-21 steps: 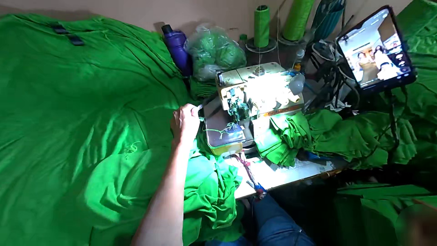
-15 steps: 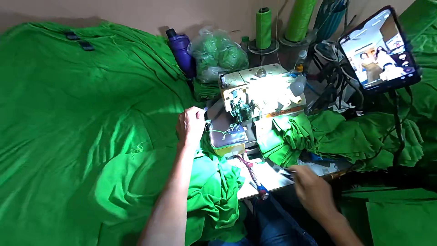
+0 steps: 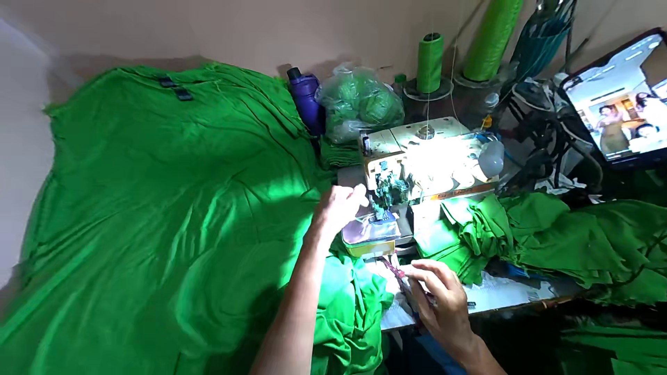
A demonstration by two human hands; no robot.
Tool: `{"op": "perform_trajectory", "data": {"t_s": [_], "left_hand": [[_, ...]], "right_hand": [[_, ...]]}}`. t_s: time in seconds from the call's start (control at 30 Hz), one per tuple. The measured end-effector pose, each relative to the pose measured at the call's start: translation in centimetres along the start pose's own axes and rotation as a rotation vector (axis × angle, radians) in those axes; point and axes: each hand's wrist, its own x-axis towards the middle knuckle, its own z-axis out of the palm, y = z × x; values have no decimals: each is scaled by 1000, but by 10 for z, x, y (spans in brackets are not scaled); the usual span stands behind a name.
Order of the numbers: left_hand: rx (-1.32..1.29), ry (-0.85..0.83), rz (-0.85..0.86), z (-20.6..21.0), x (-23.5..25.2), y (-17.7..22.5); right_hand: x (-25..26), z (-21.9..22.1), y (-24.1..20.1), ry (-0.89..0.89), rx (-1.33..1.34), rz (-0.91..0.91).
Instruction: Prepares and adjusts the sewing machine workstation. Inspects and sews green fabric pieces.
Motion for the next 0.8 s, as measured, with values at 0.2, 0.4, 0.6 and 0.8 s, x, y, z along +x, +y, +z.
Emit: {"op": "perform_trajectory", "data": {"t_s": [0.2,0.4,0.6,0.8], "left_hand": [[-411,204,110,-13,46,36],[-700,110,175,-4,66,32],[-902,-3,170,0,63,25],[-776,169,234,-5,59,37]], "right_hand": [[85,39,-18,-175,-131,268],[92,62,-7,-157,-72,435],[86,68,-1,-114,-1,435],[84,68,2,-75,12,365]]}}
